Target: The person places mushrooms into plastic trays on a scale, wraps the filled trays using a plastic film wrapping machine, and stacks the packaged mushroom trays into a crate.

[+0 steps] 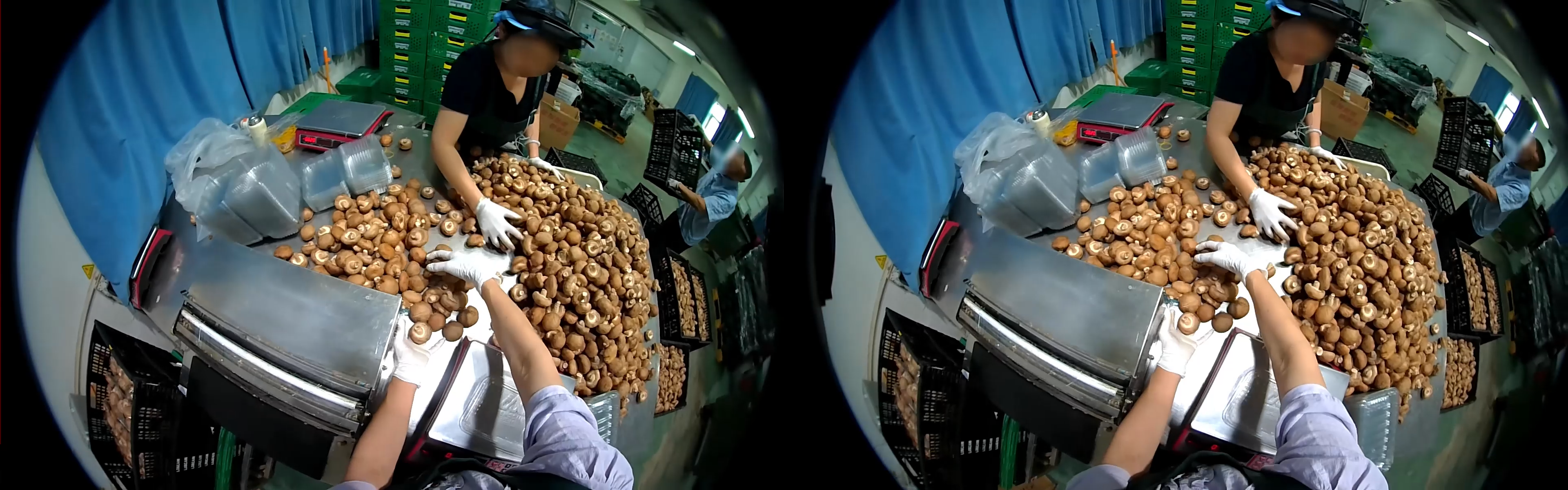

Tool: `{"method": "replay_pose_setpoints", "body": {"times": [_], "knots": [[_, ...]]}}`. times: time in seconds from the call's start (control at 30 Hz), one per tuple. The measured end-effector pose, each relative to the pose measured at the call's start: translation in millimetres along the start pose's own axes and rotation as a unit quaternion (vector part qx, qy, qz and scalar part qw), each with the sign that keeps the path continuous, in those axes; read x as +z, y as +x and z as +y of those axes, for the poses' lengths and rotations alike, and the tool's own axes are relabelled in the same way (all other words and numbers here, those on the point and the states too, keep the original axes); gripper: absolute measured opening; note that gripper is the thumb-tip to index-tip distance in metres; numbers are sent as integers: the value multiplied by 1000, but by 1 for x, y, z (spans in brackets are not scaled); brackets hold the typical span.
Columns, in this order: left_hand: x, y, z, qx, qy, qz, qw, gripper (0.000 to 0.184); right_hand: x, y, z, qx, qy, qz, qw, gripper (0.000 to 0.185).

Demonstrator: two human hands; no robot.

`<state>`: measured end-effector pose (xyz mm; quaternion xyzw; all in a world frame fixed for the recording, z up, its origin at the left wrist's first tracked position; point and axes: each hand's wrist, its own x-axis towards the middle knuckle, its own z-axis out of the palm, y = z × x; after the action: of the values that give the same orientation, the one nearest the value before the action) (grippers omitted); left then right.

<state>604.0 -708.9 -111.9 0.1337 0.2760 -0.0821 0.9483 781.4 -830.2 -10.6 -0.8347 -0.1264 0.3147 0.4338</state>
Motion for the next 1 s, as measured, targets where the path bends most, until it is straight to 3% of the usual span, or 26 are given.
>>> {"method": "replay_pose_setpoints", "body": {"times": [0.1,0.17,0.27,0.3,0.33,0.4,0.47,0.5,0.53,0.6,0.67,0.83,0.93,1.0], "knots": [[12,-2,-1,-5,-25,28,999,62,8,11,33,-19,22,8,1000,47],[3,6,-4,-15,17,-77,997,57,7,20,46,-30,-33,-36,998,54],[-8,28,1,-41,16,-189,981,60,18,18,42,-53,-125,32,990,64],[-11,34,3,-54,17,-181,982,67,17,2,16,1,-129,23,991,78],[-1,36,6,-67,20,-173,982,74,23,8,20,-60,-135,32,988,77],[16,28,5,-22,59,2,998,90,32,24,41,-37,-70,47,996,76],[3,45,14,-110,-2,-24,994,99,34,24,48,-61,-37,-2,997,74],[15,39,15,-108,30,-17,994,102,36,17,50,-60,-35,2,998,73],[23,38,17,-138,15,10,990,99,38,11,51,-60,-33,3,998,73],[27,41,21,-124,147,-93,977,94,37,-2,50,-69,-78,21,994,71],[36,41,21,-117,180,-48,976,84,40,-10,46,-76,-128,40,988,69],[56,24,13,-147,199,-24,969,79,46,-29,42,-86,-191,79,975,62],[59,27,20,-176,205,-72,960,79,42,-52,33,-113,-178,130,969,61],[75,11,21,-122,280,-75,949,78,38,-62,26,-120,-156,168,966,61]]}}
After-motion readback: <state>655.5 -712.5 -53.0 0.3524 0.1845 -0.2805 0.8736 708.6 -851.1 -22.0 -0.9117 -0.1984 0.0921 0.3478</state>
